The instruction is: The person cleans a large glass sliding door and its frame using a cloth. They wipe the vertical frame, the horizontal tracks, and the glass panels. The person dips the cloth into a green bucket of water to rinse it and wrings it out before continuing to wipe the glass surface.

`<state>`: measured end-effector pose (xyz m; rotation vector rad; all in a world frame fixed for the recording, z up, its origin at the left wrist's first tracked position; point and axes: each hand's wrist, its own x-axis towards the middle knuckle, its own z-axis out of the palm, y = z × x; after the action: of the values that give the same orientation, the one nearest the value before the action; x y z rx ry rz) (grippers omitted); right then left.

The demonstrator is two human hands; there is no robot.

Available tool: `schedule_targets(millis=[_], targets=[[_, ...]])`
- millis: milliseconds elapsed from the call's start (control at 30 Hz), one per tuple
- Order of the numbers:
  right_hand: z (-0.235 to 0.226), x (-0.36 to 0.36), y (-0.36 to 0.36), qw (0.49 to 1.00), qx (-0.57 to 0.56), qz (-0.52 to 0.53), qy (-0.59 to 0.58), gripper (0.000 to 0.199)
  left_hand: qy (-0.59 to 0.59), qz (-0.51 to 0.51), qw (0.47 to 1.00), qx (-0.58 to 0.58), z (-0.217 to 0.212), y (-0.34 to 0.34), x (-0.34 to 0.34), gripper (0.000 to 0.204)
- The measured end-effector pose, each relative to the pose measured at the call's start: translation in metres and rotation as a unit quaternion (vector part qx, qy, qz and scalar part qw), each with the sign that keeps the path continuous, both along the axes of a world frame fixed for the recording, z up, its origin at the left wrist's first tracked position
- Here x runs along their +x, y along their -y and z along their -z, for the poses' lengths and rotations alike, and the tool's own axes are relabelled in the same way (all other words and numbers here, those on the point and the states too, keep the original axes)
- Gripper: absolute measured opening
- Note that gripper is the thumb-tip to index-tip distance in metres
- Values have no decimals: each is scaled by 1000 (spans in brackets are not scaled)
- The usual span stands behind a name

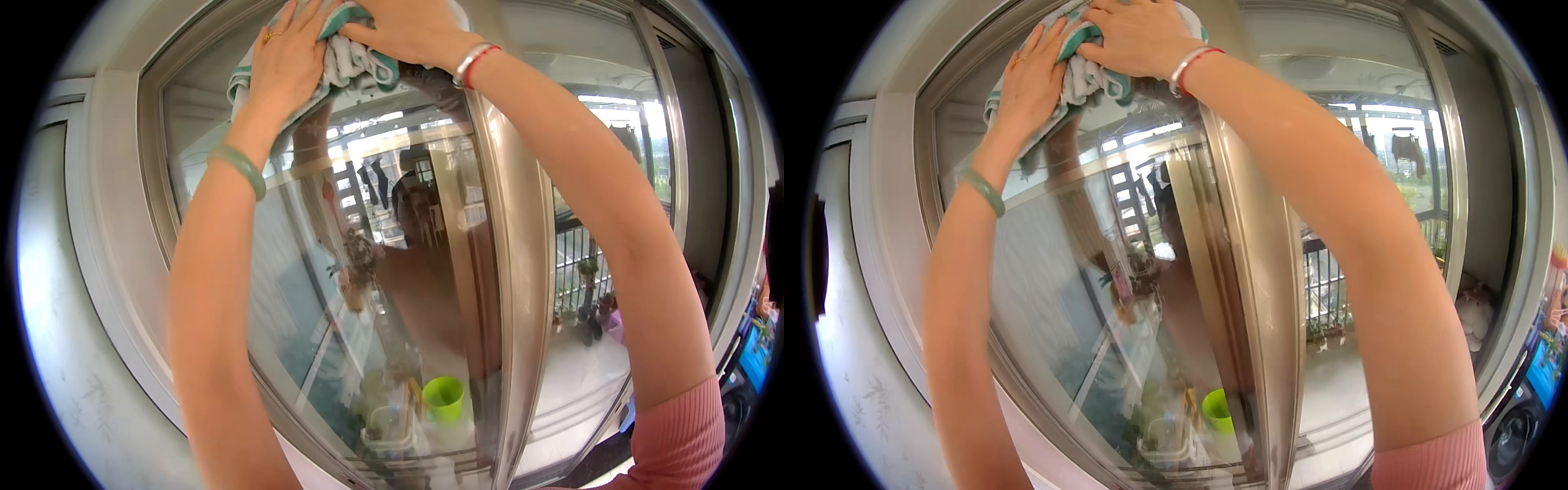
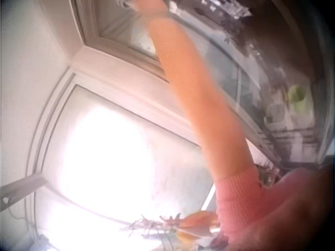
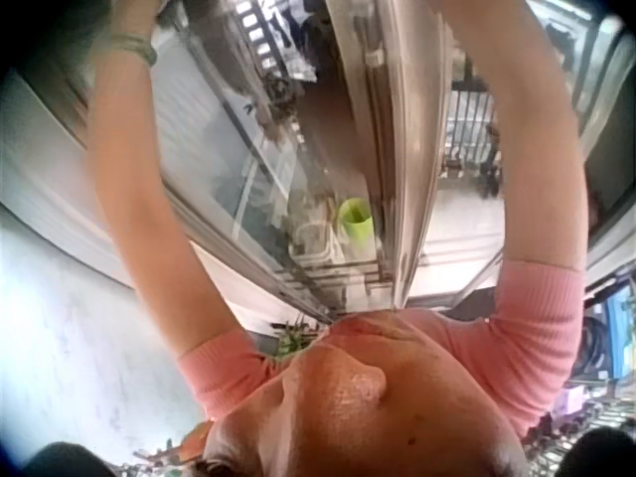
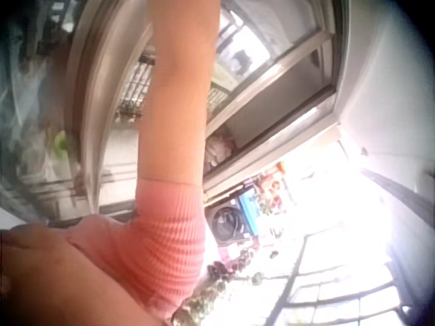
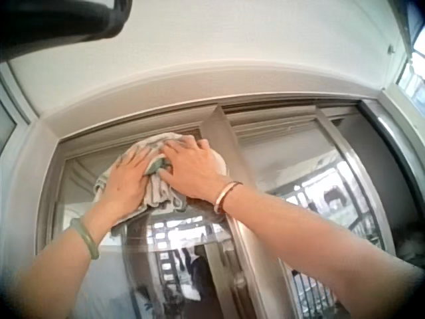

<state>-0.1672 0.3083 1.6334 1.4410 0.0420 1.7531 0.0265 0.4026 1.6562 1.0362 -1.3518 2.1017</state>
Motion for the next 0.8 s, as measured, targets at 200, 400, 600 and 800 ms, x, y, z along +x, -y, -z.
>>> schedule_targets(millis=[200, 400, 600, 800], targets=[[85, 6, 10, 998, 3, 13, -59, 52, -59, 4, 997, 43, 120, -18, -10, 61], [212, -22, -12, 956, 99, 75, -267, 84, -164, 9, 972, 166, 271, -43, -23, 64], [318, -26, -10, 907, -11, 100, -408, 63, -163, -20, 962, 218, 431, -58, -1, 56], [267, -3, -11, 896, -109, 78, -423, 61, -208, -7, 952, 224, 411, -66, 8, 61]])
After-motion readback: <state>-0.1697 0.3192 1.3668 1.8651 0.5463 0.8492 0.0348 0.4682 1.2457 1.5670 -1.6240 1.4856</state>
